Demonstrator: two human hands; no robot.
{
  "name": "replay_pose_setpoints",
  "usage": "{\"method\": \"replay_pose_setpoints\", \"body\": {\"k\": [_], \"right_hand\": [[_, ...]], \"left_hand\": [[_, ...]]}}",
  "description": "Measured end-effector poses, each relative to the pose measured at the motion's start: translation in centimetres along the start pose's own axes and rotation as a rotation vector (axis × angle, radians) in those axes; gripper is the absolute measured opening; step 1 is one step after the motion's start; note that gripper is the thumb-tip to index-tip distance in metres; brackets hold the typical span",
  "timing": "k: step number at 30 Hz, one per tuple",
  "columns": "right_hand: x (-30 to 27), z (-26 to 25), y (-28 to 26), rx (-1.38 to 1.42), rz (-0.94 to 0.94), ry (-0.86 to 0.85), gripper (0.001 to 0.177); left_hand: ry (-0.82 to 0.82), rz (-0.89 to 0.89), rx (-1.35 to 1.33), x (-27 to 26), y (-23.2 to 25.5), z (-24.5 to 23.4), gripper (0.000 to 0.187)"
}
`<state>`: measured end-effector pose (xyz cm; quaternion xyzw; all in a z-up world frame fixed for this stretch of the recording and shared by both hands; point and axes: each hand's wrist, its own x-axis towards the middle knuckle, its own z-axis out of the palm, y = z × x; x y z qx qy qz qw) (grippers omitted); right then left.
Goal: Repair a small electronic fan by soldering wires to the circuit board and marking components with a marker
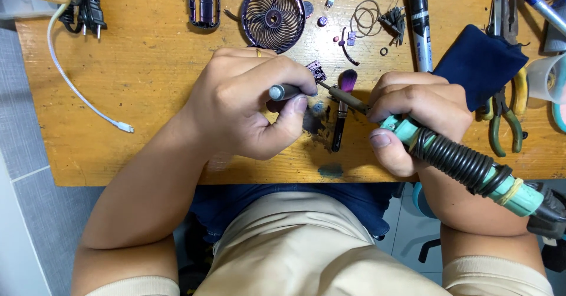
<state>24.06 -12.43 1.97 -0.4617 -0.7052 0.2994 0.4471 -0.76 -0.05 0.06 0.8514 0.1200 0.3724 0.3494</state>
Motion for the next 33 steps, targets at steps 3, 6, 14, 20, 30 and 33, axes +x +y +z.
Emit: {"method": "replay_pose_setpoints", "body": {"k": [3, 6, 14, 20, 30, 33], "right_hand": [[-0.1, 0.1, 0.4, 0.007, -0.009, -0.003, 0.034], [0.0, 0.1, 0.2, 0.01, 0.0, -0.007, 0.034], [-0.1, 0.2, 0.7, 0.005, -0.03, -0.003, 0.034], [-0.2, 0.3, 1.0, 0.012, -0.061, 0.006, 0.033], [-0.2, 0.2, 0.8, 0.012, -0.048, 0.001, 0.033], [-0.1, 0.2, 0.5, 0.007, -0.029, -0.005, 0.034]], "left_hand": [[-0.006, -0.008, -0.002, 0.0, -0.1, 0.1, 0.008], [-0.006, 0.003, 0.005, 0.0, -0.1, 0.1, 0.009], [-0.011, 0.019, 0.02, 0.1, -0.1, 0.1, 0.01], [-0.01, 0.03, 0.017, 0.0, -0.2, 0.2, 0.01], [-0.007, 0.045, 0.075, 0.0, -0.3, 0.1, 0.009], [-0.006, 0.035, 0.068, 0.0, -0.3, 0.2, 0.01]]}}
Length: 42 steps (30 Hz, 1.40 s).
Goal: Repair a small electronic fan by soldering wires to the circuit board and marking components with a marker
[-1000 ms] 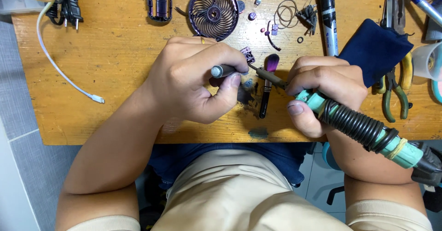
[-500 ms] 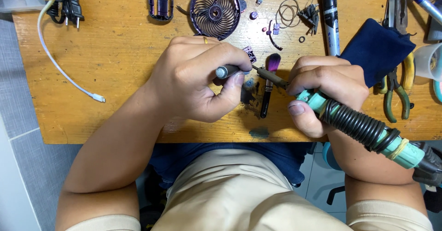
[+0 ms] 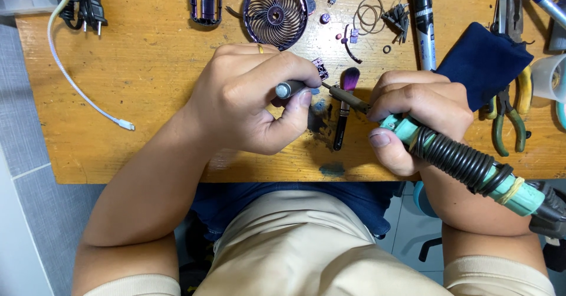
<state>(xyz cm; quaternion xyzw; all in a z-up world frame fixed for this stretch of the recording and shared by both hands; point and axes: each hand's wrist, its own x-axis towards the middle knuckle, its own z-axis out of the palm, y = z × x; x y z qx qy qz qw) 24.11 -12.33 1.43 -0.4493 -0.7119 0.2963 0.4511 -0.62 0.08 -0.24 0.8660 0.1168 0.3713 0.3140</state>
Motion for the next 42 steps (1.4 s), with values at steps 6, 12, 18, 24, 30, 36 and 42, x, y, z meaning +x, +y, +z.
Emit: {"method": "replay_pose_setpoints", "body": {"k": [6, 12, 18, 24, 30, 36, 42], "right_hand": [[0.0, -0.1, 0.0, 0.0, 0.006, -0.005, 0.033], [0.3, -0.1, -0.6, 0.002, 0.03, -0.013, 0.034], [0.2, -0.1, -0.6, -0.005, 0.04, -0.016, 0.034], [0.0, 0.2, 0.7, 0.016, -0.062, 0.014, 0.033], [-0.1, 0.1, 0.9, 0.018, -0.063, 0.009, 0.032], [0.5, 0.4, 1.4, 0.027, -0.164, 0.034, 0.034], [0.5, 0.7, 2.6, 0.03, -0.255, 0.074, 0.028]], "left_hand": [[0.01, -0.01, -0.013, -0.1, 0.0, 0.1, 0.009], [0.011, -0.013, -0.01, -0.1, 0.1, 0.1, 0.009], [0.008, -0.026, -0.015, -0.1, 0.1, 0.2, 0.009], [0.014, -0.024, -0.009, -0.1, 0.1, 0.2, 0.008], [0.024, -0.021, -0.016, -0.2, 0.0, 0.3, 0.008], [0.028, -0.015, -0.025, 0.4, 0.4, -0.1, 0.008], [0.043, -0.011, -0.027, 0.4, 0.2, 0.1, 0.011]]}}
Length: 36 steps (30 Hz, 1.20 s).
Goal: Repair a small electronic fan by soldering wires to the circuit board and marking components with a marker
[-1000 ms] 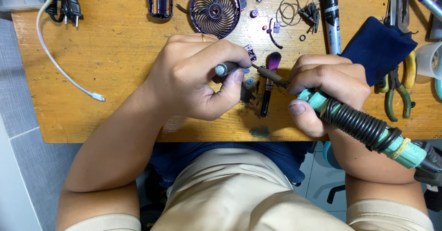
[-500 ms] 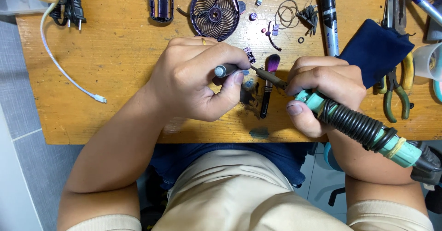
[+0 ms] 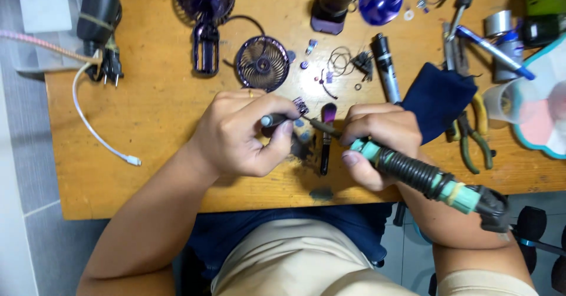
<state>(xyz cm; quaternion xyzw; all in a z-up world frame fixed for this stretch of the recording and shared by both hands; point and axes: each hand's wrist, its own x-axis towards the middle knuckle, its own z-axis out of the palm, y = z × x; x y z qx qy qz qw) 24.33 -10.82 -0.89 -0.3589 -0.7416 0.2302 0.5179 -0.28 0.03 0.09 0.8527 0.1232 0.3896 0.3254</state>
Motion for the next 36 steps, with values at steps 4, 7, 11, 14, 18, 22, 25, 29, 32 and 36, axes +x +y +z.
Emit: {"method": "replay_pose_setpoints", "body": {"k": [4, 7, 11, 14, 18, 22, 25, 29, 32, 36], "right_hand": [[-0.9, 0.1, 2.1, 0.121, -0.091, 0.093, 0.027], [-0.8, 0.1, 2.0, 0.13, -0.08, 0.092, 0.027], [-0.5, 0.0, 1.8, 0.117, -0.084, 0.093, 0.028], [-0.7, 0.1, 1.8, 0.117, -0.088, 0.101, 0.027], [-0.9, 0.0, 1.8, 0.11, -0.065, 0.104, 0.028], [-0.6, 0.0, 1.6, 0.107, -0.062, 0.098, 0.028], [-0.6, 0.0, 1.5, 0.104, -0.055, 0.1, 0.029], [-0.7, -0.1, 1.6, 0.103, -0.044, 0.09, 0.029], [-0.7, -0.1, 1.7, 0.1, -0.044, 0.088, 0.028], [-0.7, -0.1, 1.7, 0.105, -0.052, 0.085, 0.027]], "left_hand": [[0.068, 0.001, -0.142, 0.2, -0.5, 0.4, 0.013], [0.082, -0.017, -0.143, 0.2, -0.5, 0.5, 0.013], [0.082, -0.016, -0.145, 0.3, -0.5, 0.5, 0.013], [0.083, -0.022, -0.144, 0.3, -0.5, 0.5, 0.013], [0.088, -0.023, -0.145, 0.3, -0.6, 0.6, 0.014], [0.095, -0.017, -0.144, 0.3, -0.6, 0.6, 0.013], [0.089, -0.02, -0.145, 0.3, -0.6, 0.6, 0.013], [0.088, -0.023, -0.144, 0.3, -0.7, 0.6, 0.013], [0.087, -0.026, -0.144, 0.3, -0.6, 0.6, 0.013], [0.086, -0.026, -0.136, 0.4, -0.6, 0.6, 0.013]]}}
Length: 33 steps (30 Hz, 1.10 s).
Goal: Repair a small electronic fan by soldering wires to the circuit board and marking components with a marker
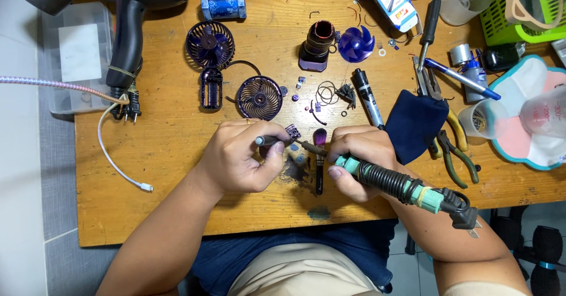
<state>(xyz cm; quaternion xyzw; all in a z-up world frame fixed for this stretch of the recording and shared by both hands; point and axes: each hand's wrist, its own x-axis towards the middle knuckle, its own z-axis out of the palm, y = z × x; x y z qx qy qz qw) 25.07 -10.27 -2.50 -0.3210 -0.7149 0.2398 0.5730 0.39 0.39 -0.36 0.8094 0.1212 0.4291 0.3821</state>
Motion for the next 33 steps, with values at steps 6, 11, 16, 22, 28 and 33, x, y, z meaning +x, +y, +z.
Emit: {"method": "replay_pose_setpoints", "body": {"k": [6, 11, 16, 22, 28, 33], "right_hand": [[-0.05, 0.06, 0.05, 0.003, 0.002, 0.006, 0.027], [-0.08, -0.01, 0.08, 0.006, 0.0, 0.003, 0.026], [-0.09, 0.04, 0.08, 0.005, -0.001, 0.005, 0.026], [0.03, 0.01, 0.01, 0.007, 0.003, 0.009, 0.027], [-0.18, 0.03, 0.04, 0.016, 0.026, 0.004, 0.027], [-0.15, 0.02, 0.15, 0.015, 0.01, 0.01, 0.025]], "left_hand": [[-0.005, -0.003, 0.004, 0.02, 0.1, -0.03, 0.013], [-0.003, -0.008, 0.01, -0.05, 0.02, 0.0, 0.013], [0.001, -0.01, 0.012, 0.06, 0.07, 0.02, 0.013], [-0.007, -0.013, 0.001, 0.32, 0.22, -0.08, 0.014], [-0.015, -0.018, 0.006, 0.21, 0.28, -0.13, 0.014], [0.006, -0.005, 0.011, -0.29, -0.08, 0.13, 0.012]]}}
